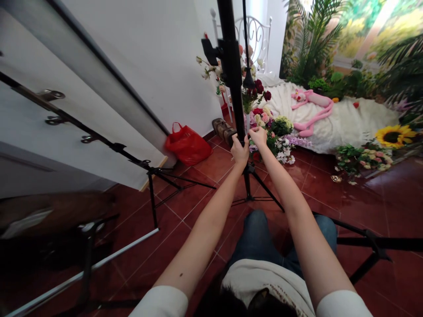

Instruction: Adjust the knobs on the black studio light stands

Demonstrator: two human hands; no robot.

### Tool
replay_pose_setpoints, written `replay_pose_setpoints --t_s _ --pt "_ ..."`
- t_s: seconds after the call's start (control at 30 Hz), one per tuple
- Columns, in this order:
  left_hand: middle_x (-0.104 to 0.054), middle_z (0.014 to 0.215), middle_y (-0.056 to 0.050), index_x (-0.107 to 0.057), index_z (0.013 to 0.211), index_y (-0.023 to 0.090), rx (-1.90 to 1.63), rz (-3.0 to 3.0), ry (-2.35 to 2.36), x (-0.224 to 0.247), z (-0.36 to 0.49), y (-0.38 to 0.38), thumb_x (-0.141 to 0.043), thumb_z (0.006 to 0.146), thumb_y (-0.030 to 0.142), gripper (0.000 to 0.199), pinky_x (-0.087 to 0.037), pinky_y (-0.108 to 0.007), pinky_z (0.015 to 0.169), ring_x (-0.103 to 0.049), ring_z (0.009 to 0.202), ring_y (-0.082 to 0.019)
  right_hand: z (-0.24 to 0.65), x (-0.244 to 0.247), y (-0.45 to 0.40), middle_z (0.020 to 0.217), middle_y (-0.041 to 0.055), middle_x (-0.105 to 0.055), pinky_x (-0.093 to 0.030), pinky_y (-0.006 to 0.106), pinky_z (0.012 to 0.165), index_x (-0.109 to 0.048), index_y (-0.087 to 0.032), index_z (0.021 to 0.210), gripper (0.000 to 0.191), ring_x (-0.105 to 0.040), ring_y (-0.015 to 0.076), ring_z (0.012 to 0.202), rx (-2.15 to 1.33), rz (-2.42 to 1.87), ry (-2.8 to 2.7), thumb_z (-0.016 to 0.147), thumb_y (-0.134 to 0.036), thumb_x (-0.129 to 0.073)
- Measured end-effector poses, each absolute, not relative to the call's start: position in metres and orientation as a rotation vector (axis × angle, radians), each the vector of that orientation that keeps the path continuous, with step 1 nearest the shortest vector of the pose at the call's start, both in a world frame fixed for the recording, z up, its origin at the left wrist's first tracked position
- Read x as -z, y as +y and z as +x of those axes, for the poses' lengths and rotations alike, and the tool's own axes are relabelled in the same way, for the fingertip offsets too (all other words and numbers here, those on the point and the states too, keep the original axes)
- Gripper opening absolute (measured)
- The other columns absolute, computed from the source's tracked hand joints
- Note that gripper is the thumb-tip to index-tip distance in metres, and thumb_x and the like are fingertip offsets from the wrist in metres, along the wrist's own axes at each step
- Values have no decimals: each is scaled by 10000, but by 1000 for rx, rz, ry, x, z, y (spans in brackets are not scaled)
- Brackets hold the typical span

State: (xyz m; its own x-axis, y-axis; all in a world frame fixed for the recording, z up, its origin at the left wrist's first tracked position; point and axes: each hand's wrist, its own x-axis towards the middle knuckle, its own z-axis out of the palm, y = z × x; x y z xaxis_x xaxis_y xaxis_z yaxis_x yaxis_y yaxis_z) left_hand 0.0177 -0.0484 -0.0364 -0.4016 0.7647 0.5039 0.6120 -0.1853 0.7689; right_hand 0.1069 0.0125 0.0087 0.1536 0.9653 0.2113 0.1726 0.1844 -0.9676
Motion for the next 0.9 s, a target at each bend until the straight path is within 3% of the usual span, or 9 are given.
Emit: replay_pose_setpoints --t_s 0.17,0.3,0.4,0.5,0.73,0.9 --pt "-735 1068 -169 -531 1244 144 -1663 1602 1858 32 17 -53 -500 913 624 584 -513 -308 806 -725 1000 -260 115 14 -32 649 -42 -612 -438 178 521 -645 -178 871 379 -519 70 521 -1134 -1195 -951 867 -555 -611" --pt "-736 1070 -159 -536 1210 154 -1634 1611 1859 29 16 -58 -530 896 625 566 -507 -303 817 -721 1009 -256 142 50 -96 715 8 -697 -499 200 542 -686 -181 895 370 -624 92 571 -1376 -1117 -769 886 -542 -604" --pt "-738 1050 -154 -529 1197 156 -1596 1605 1895 28 16 -60 -547 886 626 564 -510 -309 819 -723 1004 -262 174 83 -162 720 43 -720 -549 256 580 -721 -215 819 311 -657 130 594 -1424 -1140 -738 796 -525 -711" --pt "-735 1063 -150 -514 1208 160 -1567 1586 1922 28 17 -60 -546 888 623 563 -518 -315 825 -724 1016 -266 213 109 -233 754 57 -734 -583 324 655 -737 -278 803 298 -684 175 652 -1363 -1200 -716 688 -545 -805" --pt "-683 1193 -177 -467 1268 150 -1665 1466 1909 27 29 -68 -535 933 520 504 -512 -360 977 -671 1154 -263 297 139 -383 776 86 -733 -622 461 741 -748 -370 770 314 -741 281 715 -1063 -1440 -444 590 -622 -797" --pt "-412 1458 -272 -346 1367 111 -1890 1192 2002 47 88 -107 -475 948 232 455 -372 -420 1183 -441 1427 -266 337 142 -446 775 69 -742 -632 395 677 -762 -365 782 273 -731 236 676 -859 -1430 -252 608 -572 -804"
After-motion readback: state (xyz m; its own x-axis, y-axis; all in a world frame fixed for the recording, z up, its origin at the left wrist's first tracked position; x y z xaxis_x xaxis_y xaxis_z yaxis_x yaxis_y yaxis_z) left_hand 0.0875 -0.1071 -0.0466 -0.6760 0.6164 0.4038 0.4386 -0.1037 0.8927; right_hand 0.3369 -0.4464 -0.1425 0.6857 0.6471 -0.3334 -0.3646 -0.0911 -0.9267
